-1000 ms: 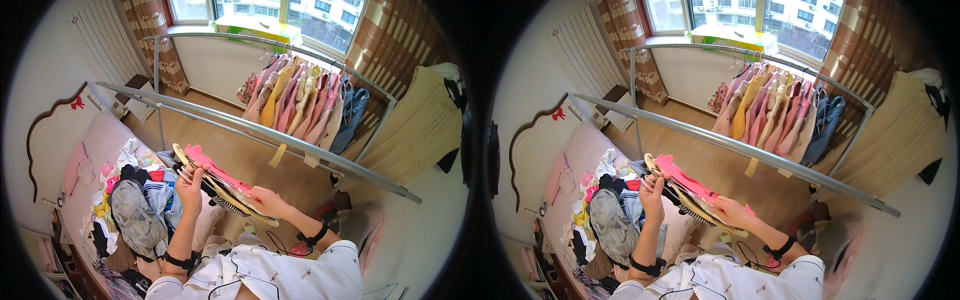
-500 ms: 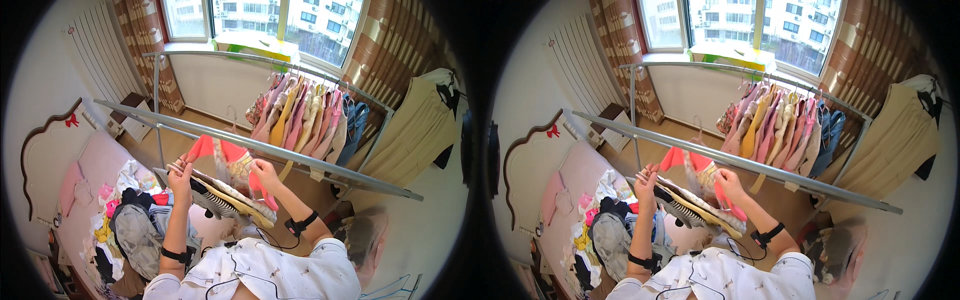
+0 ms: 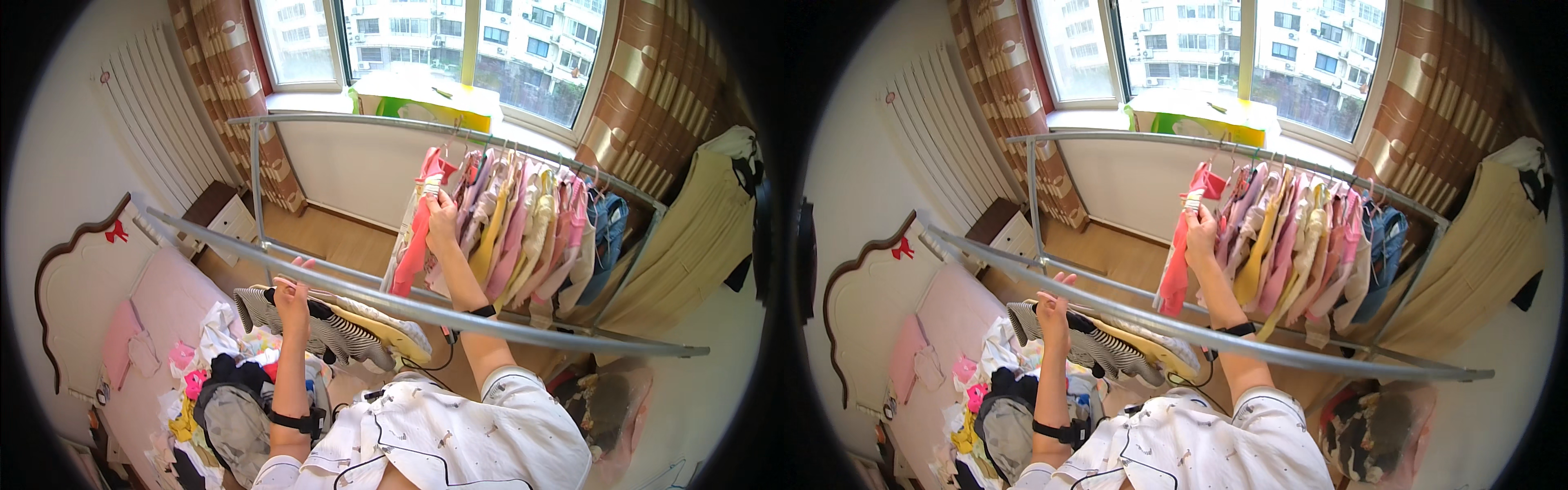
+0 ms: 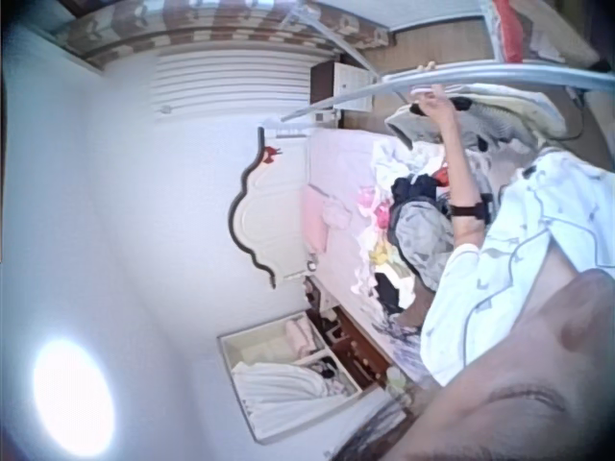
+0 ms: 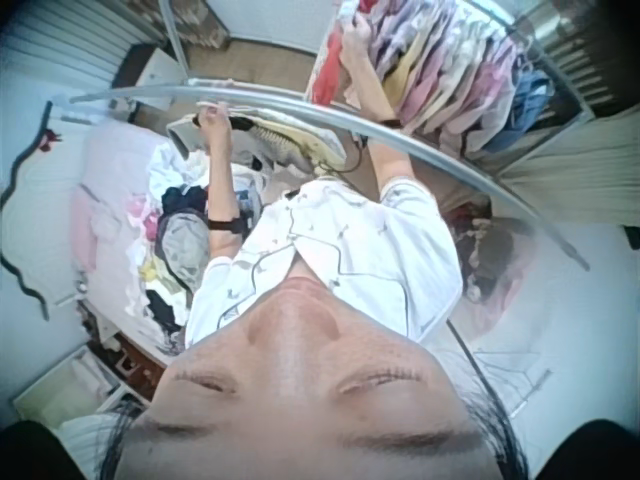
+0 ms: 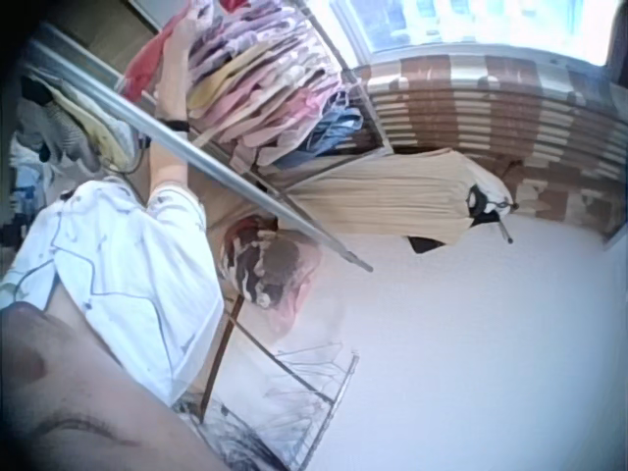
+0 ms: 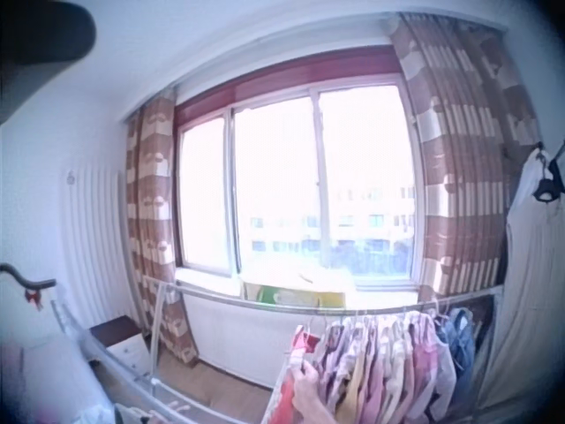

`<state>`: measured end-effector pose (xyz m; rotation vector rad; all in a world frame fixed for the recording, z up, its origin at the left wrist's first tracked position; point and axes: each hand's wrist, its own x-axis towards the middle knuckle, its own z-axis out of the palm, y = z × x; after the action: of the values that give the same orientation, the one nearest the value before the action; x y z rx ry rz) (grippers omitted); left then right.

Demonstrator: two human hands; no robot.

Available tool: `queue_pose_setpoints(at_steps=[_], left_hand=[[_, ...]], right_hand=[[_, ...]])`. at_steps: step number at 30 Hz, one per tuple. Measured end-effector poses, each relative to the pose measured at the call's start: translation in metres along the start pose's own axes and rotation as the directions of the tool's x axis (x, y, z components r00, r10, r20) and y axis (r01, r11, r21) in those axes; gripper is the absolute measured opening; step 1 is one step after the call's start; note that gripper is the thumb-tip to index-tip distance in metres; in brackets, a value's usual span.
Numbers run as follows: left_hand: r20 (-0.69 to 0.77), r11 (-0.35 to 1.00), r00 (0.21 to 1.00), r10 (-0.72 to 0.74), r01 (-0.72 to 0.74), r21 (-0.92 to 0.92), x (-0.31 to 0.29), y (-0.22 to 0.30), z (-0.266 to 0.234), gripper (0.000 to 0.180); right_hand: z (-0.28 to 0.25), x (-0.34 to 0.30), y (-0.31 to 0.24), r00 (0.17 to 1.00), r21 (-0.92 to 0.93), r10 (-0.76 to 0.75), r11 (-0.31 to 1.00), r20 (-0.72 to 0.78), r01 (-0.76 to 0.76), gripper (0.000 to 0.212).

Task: The person sorts items of clothing on a bed and hangs them on hangers before placing the hangers onto a drying rack.

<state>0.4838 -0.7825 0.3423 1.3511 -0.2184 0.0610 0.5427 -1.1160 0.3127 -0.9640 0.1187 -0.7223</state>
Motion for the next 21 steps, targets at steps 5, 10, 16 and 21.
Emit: queue_pose_setpoints(at_steps=[5,10,16,21], left_hand=[[0.064,0.988,0.99,0.128,-0.133,0.075,0.087,-0.029,-0.002,0.041],[0.132,0.992,0.986,0.102,-0.11,0.055,0.124,-0.051,0.014,0.04],[0.164,0.994,0.985,0.055,-0.069,0.079,0.169,-0.033,0.056,0.038],[0.19,0.996,0.979,0.076,-0.082,0.022,0.199,-0.026,0.089,0.034]], right_hand=[[-0.012,0.03,0.041,0.993,-0.139,-0.045,0.99,-0.108,0.029,0.024],[-0.03,0.023,0.059,0.971,-0.452,-0.119,0.892,-0.205,0.013,0.03],[-0.002,0.002,0.012,0.821,-0.912,-0.512,0.16,0.251,0.378,0.053],[0.022,-0.021,0.021,0.856,-0.794,0.028,0.391,0.517,0.466,0.039]])
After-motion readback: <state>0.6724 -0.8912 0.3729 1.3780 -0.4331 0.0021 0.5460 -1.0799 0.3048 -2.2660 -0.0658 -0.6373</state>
